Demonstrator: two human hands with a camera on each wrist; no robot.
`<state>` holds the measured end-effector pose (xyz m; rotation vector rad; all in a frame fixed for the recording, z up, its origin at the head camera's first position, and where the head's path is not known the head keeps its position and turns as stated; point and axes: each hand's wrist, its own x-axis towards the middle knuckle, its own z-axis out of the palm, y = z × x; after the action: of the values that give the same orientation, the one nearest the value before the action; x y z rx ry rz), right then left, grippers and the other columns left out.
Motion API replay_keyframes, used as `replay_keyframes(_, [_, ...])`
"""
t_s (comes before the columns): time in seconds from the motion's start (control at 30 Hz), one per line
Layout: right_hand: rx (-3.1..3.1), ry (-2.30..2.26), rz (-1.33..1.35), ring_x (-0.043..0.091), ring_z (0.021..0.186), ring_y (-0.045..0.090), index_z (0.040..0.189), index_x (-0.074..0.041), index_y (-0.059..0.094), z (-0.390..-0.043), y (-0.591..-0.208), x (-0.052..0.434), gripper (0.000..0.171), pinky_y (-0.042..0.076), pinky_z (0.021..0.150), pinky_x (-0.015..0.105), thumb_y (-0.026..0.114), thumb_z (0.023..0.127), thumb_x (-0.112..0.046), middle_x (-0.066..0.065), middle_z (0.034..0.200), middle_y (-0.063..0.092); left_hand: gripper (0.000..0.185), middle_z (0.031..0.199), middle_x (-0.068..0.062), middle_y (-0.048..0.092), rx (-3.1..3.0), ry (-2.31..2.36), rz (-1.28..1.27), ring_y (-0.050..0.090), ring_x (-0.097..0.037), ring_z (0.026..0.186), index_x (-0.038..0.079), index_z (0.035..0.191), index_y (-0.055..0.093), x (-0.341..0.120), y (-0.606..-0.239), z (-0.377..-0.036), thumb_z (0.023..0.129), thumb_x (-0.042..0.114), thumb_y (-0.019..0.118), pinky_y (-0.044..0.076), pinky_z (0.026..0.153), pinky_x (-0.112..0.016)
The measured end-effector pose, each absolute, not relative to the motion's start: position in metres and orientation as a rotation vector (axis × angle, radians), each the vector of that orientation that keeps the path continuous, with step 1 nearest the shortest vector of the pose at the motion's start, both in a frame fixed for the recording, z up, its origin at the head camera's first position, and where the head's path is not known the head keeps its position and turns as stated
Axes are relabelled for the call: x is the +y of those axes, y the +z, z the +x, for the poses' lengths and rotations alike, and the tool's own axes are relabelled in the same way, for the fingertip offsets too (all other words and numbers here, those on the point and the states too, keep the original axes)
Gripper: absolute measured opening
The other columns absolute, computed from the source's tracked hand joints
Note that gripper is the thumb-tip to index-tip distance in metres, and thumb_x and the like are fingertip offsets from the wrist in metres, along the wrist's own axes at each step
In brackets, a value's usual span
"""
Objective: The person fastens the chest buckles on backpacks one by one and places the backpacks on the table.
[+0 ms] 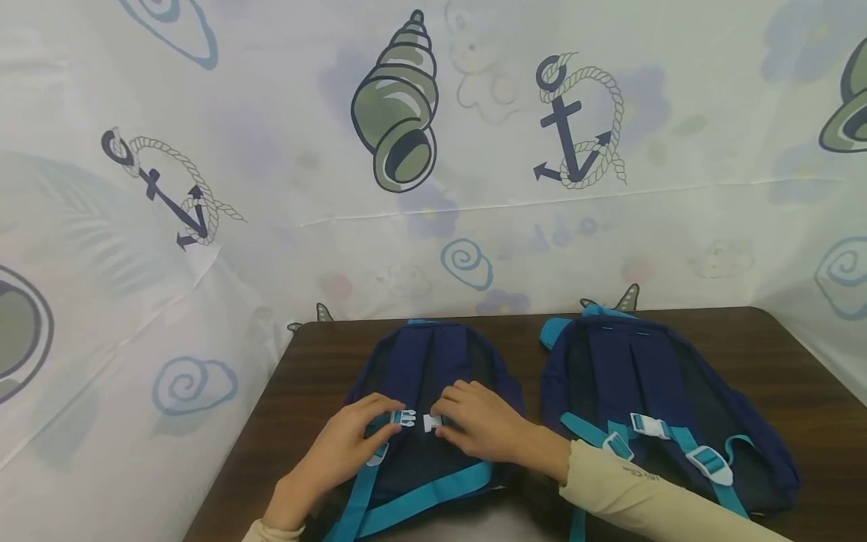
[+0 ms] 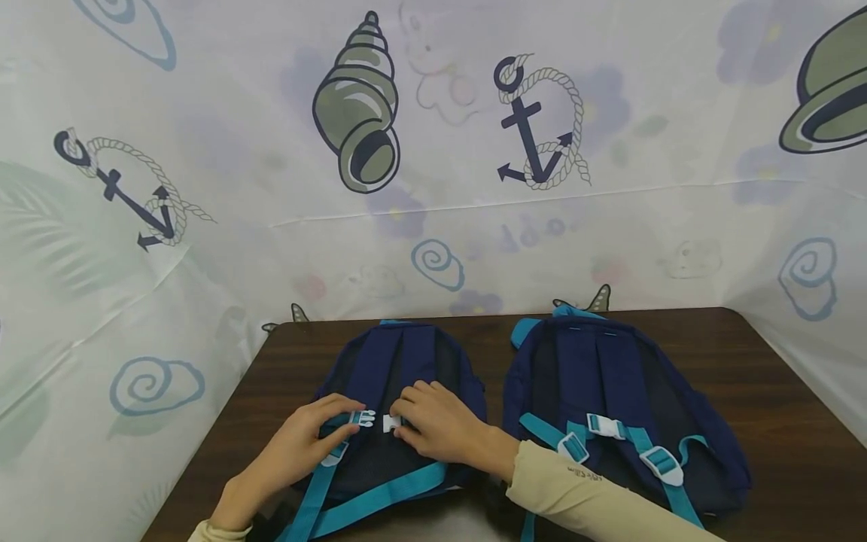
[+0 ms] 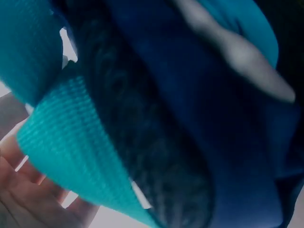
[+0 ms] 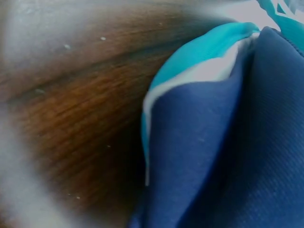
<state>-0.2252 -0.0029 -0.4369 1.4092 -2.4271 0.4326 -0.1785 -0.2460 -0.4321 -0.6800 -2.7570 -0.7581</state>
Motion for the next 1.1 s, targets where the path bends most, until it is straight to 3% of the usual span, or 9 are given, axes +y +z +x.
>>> replay_keyframes(0.47, [-2.392,0.491,1.403,0.003,0.077,0.043,0.101,-0.020,0.062,-0.225,-0.440,-0.001,0.022,0.035,0.065,0.017,0.058,0.086,-0.034,-0.010,0.091,0.058,0.023,0.101,0.019,0.058,-2.761,-0.872,-0.697,0.054,0.003,0.088,0.028,0.107,0.060,-0.234,-0.445,-0.184,0.084,0.034,0.059,0.049,0.074,-0.022])
replay_keyframes(0.83, [-2.269,0.548,1.541,0.004,0.079,0.045,0.102,-0.015,0.063,-0.225,-0.438,0.001,0.020,0.037,0.069,0.014,0.062,0.084,-0.024,-0.007,0.089,0.058,0.025,0.105,0.013,0.061,-2.725,-0.977,-0.810,0.058,-0.004,0.096,0.025,0.109,0.061,-0.223,-0.451,-0.188,0.084,0.028,0.060,0.050,0.078,-0.024])
replay_keyframes(1.1, [-2.351,0.560,1.609,0.002,0.079,0.044,0.105,-0.017,0.063,-0.223,-0.440,-0.006,0.021,0.037,0.067,0.007,0.061,0.085,-0.023,-0.007,0.090,0.057,0.042,0.105,0.011,0.064,-2.763,-1.032,-0.798,0.060,-0.003,0.094,0.016,0.121,0.055,-0.226,-0.450,-0.185,0.082,0.029,0.062,0.051,0.075,-0.021])
